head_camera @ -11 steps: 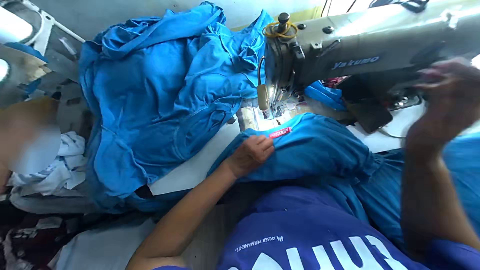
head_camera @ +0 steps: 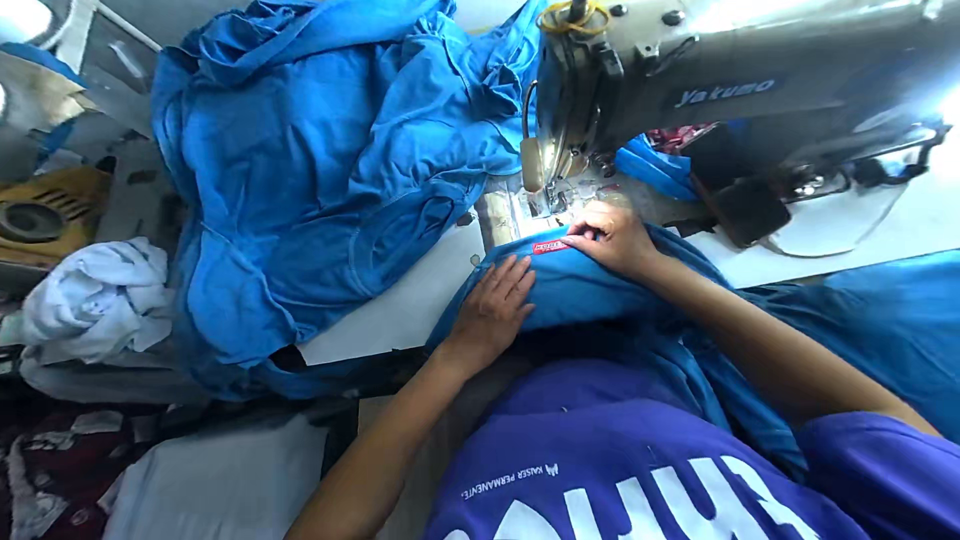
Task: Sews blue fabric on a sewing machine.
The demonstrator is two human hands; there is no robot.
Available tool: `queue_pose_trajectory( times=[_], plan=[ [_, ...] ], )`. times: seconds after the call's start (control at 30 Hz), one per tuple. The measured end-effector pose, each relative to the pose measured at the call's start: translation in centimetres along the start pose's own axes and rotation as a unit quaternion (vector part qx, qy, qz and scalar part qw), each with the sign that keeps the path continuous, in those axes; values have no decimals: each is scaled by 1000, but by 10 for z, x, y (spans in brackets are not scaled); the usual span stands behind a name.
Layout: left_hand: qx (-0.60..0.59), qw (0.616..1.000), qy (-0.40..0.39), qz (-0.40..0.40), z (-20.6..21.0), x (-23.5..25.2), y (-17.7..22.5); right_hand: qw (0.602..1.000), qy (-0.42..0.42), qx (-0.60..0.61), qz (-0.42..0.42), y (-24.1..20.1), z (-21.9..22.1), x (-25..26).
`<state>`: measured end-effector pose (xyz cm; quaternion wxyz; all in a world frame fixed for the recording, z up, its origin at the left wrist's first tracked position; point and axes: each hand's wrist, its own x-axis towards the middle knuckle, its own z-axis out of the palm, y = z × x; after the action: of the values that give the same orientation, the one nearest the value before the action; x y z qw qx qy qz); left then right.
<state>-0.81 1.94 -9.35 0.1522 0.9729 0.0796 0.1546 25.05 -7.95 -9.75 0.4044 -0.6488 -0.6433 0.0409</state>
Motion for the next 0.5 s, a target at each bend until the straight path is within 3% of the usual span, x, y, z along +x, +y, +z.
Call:
queue_pose_trajectory(
  times=[0.13, 0.27, 0.4, 0.5],
  plan=[
    [-95, 993, 55, -33, -8, 12, -12, 1000, 12, -4, 1, -1, 2, -1],
    [-127, 975, 142, -113, -21, 67, -10, 1000, 15, -14, 1, 0, 6, 0],
    [-142, 966, 81, -199, -9, 121, -16, 1000, 2, -20, 17, -6, 4, 0],
    [-98, 970, 34, -220, 1, 135, -14, 1000, 6, -13, 18, -7, 3, -1]
  ],
)
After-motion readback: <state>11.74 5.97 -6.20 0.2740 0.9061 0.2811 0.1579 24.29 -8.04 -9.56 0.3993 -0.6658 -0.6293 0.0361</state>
